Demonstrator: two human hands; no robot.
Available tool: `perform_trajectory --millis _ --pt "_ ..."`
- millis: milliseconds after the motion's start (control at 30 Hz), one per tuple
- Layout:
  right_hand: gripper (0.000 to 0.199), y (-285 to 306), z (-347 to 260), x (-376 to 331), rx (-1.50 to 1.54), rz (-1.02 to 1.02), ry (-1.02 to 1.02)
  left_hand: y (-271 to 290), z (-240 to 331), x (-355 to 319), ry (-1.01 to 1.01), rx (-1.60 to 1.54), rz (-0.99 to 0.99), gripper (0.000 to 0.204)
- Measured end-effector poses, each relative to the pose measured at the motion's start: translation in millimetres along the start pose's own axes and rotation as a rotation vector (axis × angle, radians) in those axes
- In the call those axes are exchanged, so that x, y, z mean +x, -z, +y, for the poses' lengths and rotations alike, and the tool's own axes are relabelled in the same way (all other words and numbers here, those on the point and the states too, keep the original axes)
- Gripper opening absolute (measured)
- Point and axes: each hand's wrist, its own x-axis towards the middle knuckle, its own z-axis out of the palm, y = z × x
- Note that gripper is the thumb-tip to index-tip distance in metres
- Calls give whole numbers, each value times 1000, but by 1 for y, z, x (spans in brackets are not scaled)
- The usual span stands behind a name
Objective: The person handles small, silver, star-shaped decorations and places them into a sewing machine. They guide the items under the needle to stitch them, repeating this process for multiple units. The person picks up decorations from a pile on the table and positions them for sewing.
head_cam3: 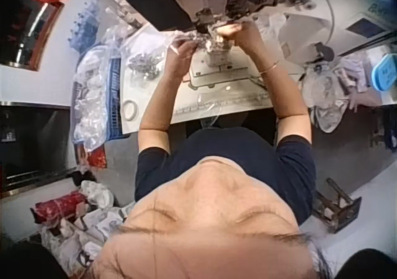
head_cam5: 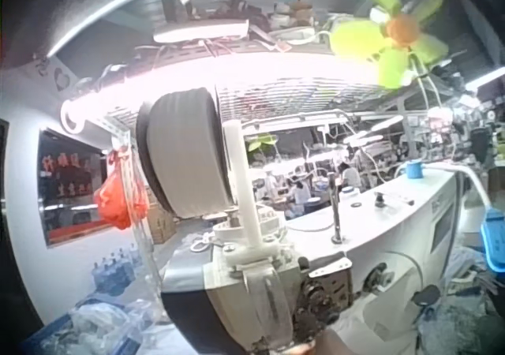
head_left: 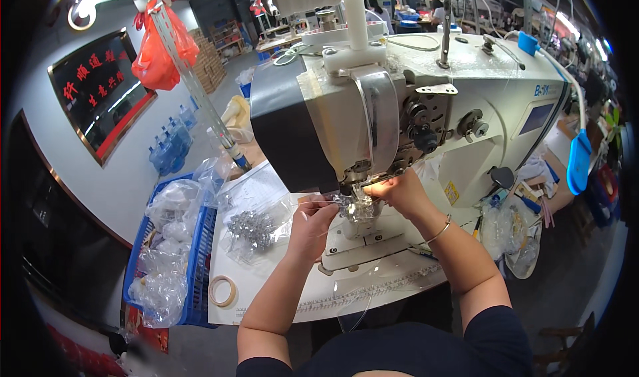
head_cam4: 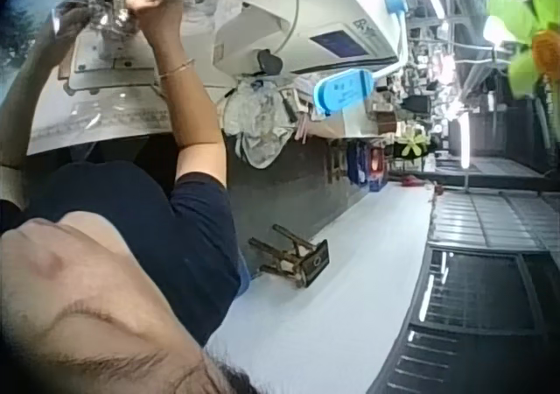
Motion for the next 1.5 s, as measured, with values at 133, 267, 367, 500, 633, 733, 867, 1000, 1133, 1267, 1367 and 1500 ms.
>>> perform_trajectory --millis 133,267,367,500,633,733,867,1000,1133,1267,1367,1500 --pt "28 1 1 7 -87 13 124 3 10 7 137 20 16 17" --pt "30 5 5 11 -135 -20 132 -10 20 14 83 117 -4 20" --pt "29 5 3 12 -113 -42 98 -14 23 10 18 215 -37 23" --pt "27 7 8 11 -102 -36 113 -8 4 -1 41 51 50 30" --pt "29 5 -4 7 -130 -47 94 -12 -18 -14 67 19 124 32" --pt "31 7 0 10 -163 -48 164 -7 -11 -2 58 195 -21 30" --pt "32 8 6 12 -157 -53 126 -2 12 21 66 430 -147 30" --pt "35 6 0 10 -160 -48 107 -1 18 35 -155 749 -200 37" --pt "38 8 4 10 -187 -54 117 11 4 36 -192 634 -198 37" --pt "35 8 5 10 -169 -40 123 9 7 16 137 234 -155 28" --pt "34 8 4 10 -202 -41 127 6 22 -2 251 -199 -225 22" --pt "31 8 10 13 -144 -47 89 -6 19 -4 212 -155 -73 16"
